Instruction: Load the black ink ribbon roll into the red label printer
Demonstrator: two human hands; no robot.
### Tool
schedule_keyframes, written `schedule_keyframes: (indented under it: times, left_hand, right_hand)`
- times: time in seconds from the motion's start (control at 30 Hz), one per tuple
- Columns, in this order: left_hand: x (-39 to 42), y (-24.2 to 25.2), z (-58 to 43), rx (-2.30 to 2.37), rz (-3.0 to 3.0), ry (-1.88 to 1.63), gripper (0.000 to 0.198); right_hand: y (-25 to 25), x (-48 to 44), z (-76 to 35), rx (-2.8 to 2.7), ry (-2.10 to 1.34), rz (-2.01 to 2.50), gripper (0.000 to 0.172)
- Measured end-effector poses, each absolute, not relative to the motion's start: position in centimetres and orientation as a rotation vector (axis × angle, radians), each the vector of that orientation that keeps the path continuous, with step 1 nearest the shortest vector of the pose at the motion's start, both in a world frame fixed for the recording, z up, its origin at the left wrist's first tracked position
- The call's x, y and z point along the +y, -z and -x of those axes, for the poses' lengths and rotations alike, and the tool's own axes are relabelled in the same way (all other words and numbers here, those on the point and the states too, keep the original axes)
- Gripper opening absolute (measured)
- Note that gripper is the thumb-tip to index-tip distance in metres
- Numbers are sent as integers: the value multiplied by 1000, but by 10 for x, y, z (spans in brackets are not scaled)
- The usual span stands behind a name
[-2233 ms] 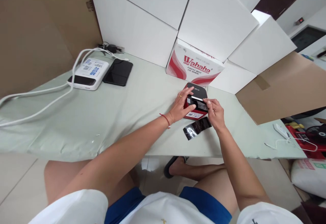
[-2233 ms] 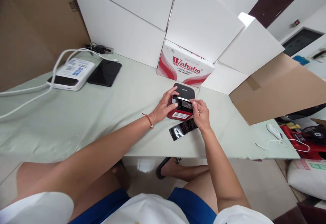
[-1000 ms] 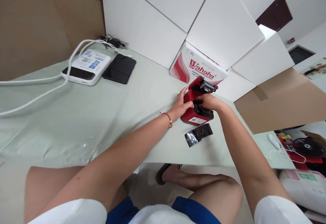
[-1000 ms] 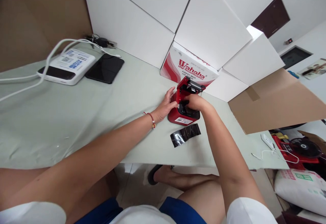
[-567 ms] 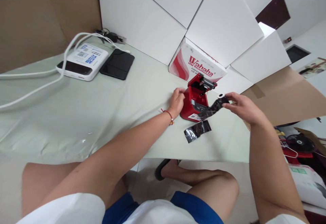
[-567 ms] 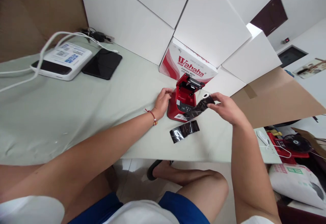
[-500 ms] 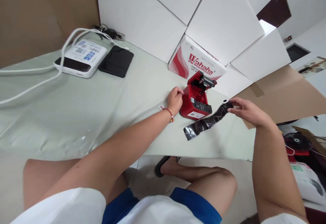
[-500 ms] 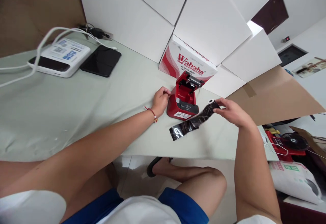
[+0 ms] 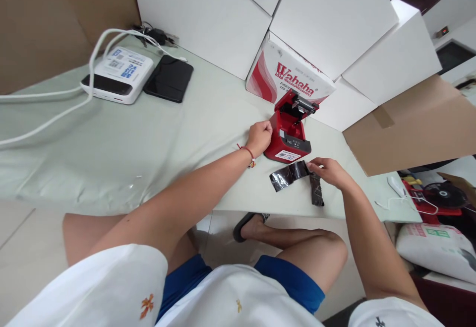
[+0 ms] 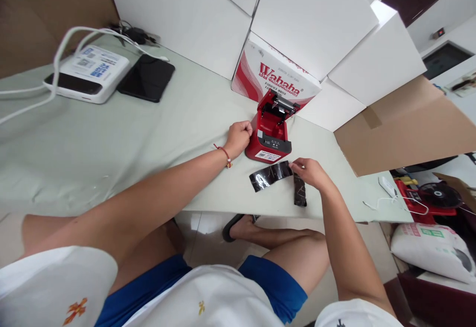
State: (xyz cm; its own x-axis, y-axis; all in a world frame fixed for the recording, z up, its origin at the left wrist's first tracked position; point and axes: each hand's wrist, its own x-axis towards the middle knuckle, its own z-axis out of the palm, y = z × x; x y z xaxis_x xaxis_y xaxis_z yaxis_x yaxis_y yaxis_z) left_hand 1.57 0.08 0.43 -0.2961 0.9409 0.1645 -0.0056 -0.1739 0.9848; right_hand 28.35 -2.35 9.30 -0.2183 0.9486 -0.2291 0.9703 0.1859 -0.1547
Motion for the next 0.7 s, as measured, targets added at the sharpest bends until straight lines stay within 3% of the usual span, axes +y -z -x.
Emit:
schedule_keyframes:
  times: [0.2, 0.33, 0.4, 0.5, 0.7]
  left_hand:
    - [3, -1, -16, 1324, -1172, -1579, 19]
    - [3, -1, -15, 1324, -1177, -1567, 19]
    - [3, -1, -15, 1324, -1174, -1562, 19]
    - [3, -1, -15, 1319, -1169, -1555, 19]
    - [4, 2, -14, 1312, -1179, -1534, 18]
  right_hand:
    - [-92, -41, -266, 2390, 492, -1789, 22]
    - [-154, -41, -268, 2413, 613, -1763, 44]
    - [-187, -36, -259, 2459, 542, -1797, 51]
    - [-210, -18, -227, 2510, 338, -1766, 43]
    - [-185, 35, -153, 2344, 40, -1471, 42]
